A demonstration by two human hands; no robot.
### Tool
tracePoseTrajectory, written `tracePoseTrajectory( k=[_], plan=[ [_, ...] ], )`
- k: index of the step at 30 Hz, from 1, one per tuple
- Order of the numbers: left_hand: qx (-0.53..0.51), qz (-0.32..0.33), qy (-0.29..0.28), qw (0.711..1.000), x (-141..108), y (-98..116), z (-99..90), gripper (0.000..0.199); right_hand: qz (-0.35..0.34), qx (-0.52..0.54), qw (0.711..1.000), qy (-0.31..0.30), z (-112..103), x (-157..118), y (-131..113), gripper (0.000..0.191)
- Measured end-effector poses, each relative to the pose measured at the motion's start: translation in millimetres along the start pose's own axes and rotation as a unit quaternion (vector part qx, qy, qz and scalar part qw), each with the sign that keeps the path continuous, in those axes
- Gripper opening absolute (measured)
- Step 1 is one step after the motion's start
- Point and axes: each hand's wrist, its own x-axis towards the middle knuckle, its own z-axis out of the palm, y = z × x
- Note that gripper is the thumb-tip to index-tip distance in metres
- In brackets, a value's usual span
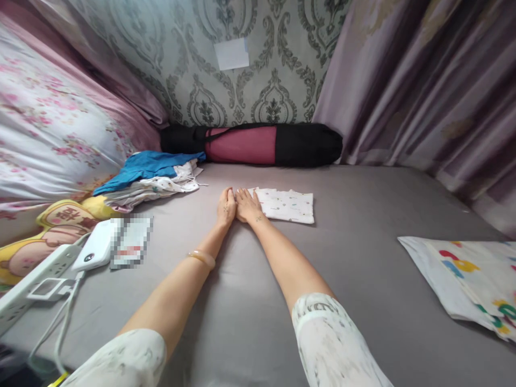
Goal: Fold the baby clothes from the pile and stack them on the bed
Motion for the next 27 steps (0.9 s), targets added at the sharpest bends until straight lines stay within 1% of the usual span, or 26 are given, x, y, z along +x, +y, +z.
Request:
tracePoseTrajectory(
  k=[3, 6, 8, 9, 11, 12, 14, 16, 18, 21, 23, 27],
  plan=[
    [0.005, 0.005, -0.008, 1.000, 0, 1, -0.7, 0.043, 0.003, 0.029, 1.000, -0.005, -4, -1, 2, 0.060],
    [0.015, 0.018, -0.018, 1.000, 0, 0, -2.3, 0.044, 0.024, 0.056, 0.997, 0.043, -13, -10, 11, 0.059],
    [0.040, 0.038, -0.024, 0.998, -2, 1, -3.2, 0.043, 0.041, 0.053, 0.995, 0.080, -20, -23, 25, 0.059],
    [0.062, 0.056, -0.028, 0.996, -4, 2, -3.2, 0.042, 0.050, 0.045, 0.994, 0.091, -23, -31, 34, 0.058],
    [0.116, 0.117, -0.049, 0.985, -9, 9, -1.6, 0.040, 0.068, 0.024, 0.993, 0.097, -29, -48, 54, 0.057],
    [0.142, 0.157, -0.070, 0.975, -11, 14, 0.4, 0.040, 0.079, 0.016, 0.992, 0.094, -30, -57, 64, 0.057],
    [0.180, 0.234, -0.132, 0.946, -16, 26, 6.5, 0.041, 0.097, 0.007, 0.992, 0.076, -32, -70, 80, 0.057],
    [0.203, 0.278, -0.190, 0.919, -19, 38, 15.1, 0.042, 0.110, 0.003, 0.992, 0.057, -31, -77, 91, 0.057],
    [0.223, 0.279, -0.230, 0.906, -20, 44, 24.0, 0.045, 0.117, 0.001, 0.992, 0.045, -28, -79, 97, 0.057],
    [0.240, 0.237, -0.269, 0.902, -18, 44, 33.6, 0.049, 0.122, 0.009, 0.992, 0.036, -22, -79, 100, 0.057],
    [0.245, 0.217, -0.286, 0.901, -17, 41, 36.0, 0.052, 0.124, 0.018, 0.991, 0.039, -17, -78, 102, 0.057],
    [0.247, 0.211, -0.300, 0.897, -16, 39, 35.1, 0.053, 0.123, 0.026, 0.991, 0.051, -13, -79, 104, 0.057]
  ],
)
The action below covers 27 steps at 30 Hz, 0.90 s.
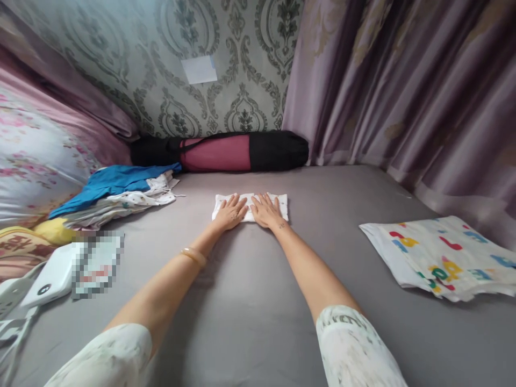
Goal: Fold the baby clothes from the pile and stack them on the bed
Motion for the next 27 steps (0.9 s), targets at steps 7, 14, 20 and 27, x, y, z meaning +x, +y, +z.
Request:
tracePoseTrajectory(
  k=[7, 14, 20, 27],
  plan=[
    [-0.009, -0.001, 0.005, 1.000, 15, -14, -10.3, 0.047, -0.002, 0.032, 0.999, -0.016, -5, 5, 10, 0.056],
    [0.068, -0.061, -0.025, 0.995, 37, -48, -37.9, 0.032, 0.025, -0.028, 0.999, -0.010, -26, 14, 53, 0.047],
    [0.072, -0.087, -0.073, 0.991, 56, -55, -54.8, 0.024, 0.033, -0.072, 0.996, -0.030, -39, 25, 78, 0.039],
    [0.079, -0.105, -0.089, 0.987, 60, -51, -58.3, 0.029, 0.072, -0.048, 0.994, -0.060, -47, 38, 74, 0.039]
  ],
)
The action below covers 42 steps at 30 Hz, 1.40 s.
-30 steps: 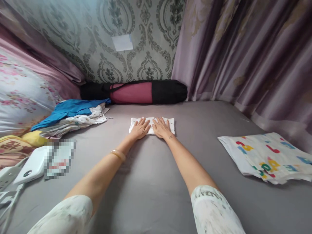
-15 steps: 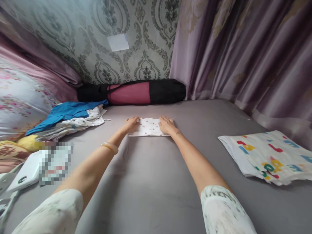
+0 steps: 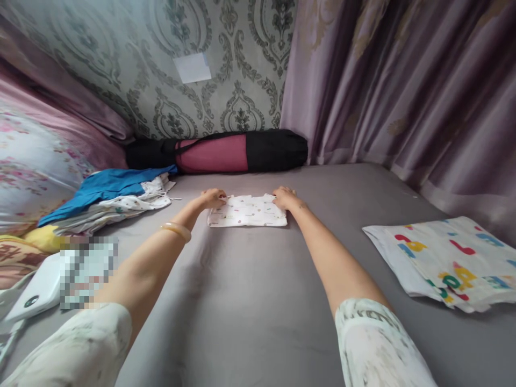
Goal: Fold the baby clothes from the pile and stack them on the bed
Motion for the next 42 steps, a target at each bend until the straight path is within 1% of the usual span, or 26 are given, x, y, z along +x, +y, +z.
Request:
tracePoseTrajectory(
  k=[3, 6, 9, 12, 15, 18, 21, 23, 25, 29, 32, 34, 37, 42],
  plan=[
    [0.009, -0.008, 0.007, 1.000, -6, 3, -1.1, 0.028, 0.014, 0.005, 1.000, 0.001, -5, -2, -3, 0.032],
    [0.014, -0.010, 0.017, 1.000, -14, 4, -5.8, 0.027, 0.007, 0.011, 1.000, 0.011, -14, -9, -4, 0.027],
    [-0.007, 0.010, 0.021, 1.000, -24, 1, -17.1, 0.025, -0.009, 0.043, 0.999, 0.018, -26, -18, -1, 0.023],
    [-0.048, 0.042, 0.045, 0.997, -34, -5, -34.9, 0.024, -0.040, 0.094, 0.994, 0.034, -42, -27, 3, 0.019],
    [-0.096, 0.074, 0.088, 0.989, -45, -10, -55.6, 0.025, -0.079, 0.127, 0.986, 0.077, -60, -38, 8, 0.015],
    [-0.129, 0.104, 0.155, 0.974, -60, -11, -73.5, 0.027, -0.116, 0.154, 0.972, 0.132, -77, -52, 10, 0.015],
    [-0.124, 0.122, 0.230, 0.958, -79, -9, -80.6, 0.024, -0.136, 0.167, 0.957, 0.197, -83, -69, 10, 0.018],
    [-0.101, 0.140, 0.257, 0.951, -93, -8, -74.7, 0.022, -0.150, 0.160, 0.950, 0.222, -76, -82, 11, 0.021],
    [-0.079, 0.168, 0.255, 0.949, -109, -11, -59.3, 0.019, -0.183, 0.135, 0.947, 0.228, -60, -97, 13, 0.022],
    [-0.065, 0.230, 0.222, 0.945, -144, -20, -12.0, 0.022, -0.261, 0.069, 0.936, 0.228, -18, -132, 18, 0.023],
    [-0.057, 0.262, 0.210, 0.940, -169, -26, 20.0, 0.029, -0.287, 0.038, 0.929, 0.230, 8, -157, 17, 0.027],
    [-0.051, 0.278, 0.196, 0.939, -182, -27, 34.4, 0.032, -0.292, 0.019, 0.929, 0.227, 20, -171, 15, 0.030],
    [-0.042, 0.286, 0.178, 0.941, -194, -25, 45.6, 0.035, -0.291, -0.003, 0.933, 0.210, 31, -183, 11, 0.032],
    [-0.020, 0.289, 0.163, 0.943, -207, -21, 48.1, 0.042, -0.295, -0.018, 0.938, 0.180, 39, -196, 9, 0.040]
  ],
)
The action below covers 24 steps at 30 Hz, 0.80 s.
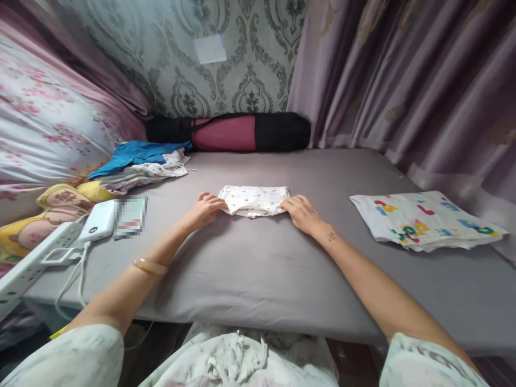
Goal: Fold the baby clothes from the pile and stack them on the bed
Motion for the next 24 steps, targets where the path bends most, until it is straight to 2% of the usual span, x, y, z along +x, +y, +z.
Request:
tracePoseTrajectory(
  k=[3, 6, 9, 11, 13, 17, 20, 24],
  plan=[
    [0.004, 0.001, -0.016, 1.000, -5, 5, -5.7, 0.045, 0.000, 0.003, 1.000, -0.022, -2, -5, -2, 0.044],
    [-0.015, -0.026, -0.025, 0.999, -3, 11, -11.3, 0.033, 0.046, 0.017, 0.998, -0.026, -5, 0, -6, 0.040],
    [-0.028, -0.104, -0.004, 0.994, 17, 21, -12.0, 0.023, 0.103, 0.032, 0.994, -0.005, -4, 23, -15, 0.036],
    [-0.021, -0.151, 0.029, 0.988, 37, 31, -8.1, 0.027, 0.130, 0.041, 0.991, 0.011, -1, 45, -26, 0.040],
    [-0.012, -0.160, 0.037, 0.986, 58, 40, -0.7, 0.032, 0.156, 0.042, 0.987, 0.012, 4, 68, -39, 0.045],
    [0.016, -0.114, -0.029, 0.993, 81, 48, 20.1, 0.046, 0.185, 0.035, 0.981, -0.055, 22, 95, -56, 0.054],
    [0.006, -0.096, -0.093, 0.991, 80, 45, 34.1, 0.057, 0.193, 0.046, 0.975, -0.104, 33, 96, -57, 0.057],
    [-0.002, -0.102, -0.119, 0.988, 73, 42, 41.1, 0.062, 0.196, 0.054, 0.973, -0.111, 41, 90, -55, 0.058]
  ],
)
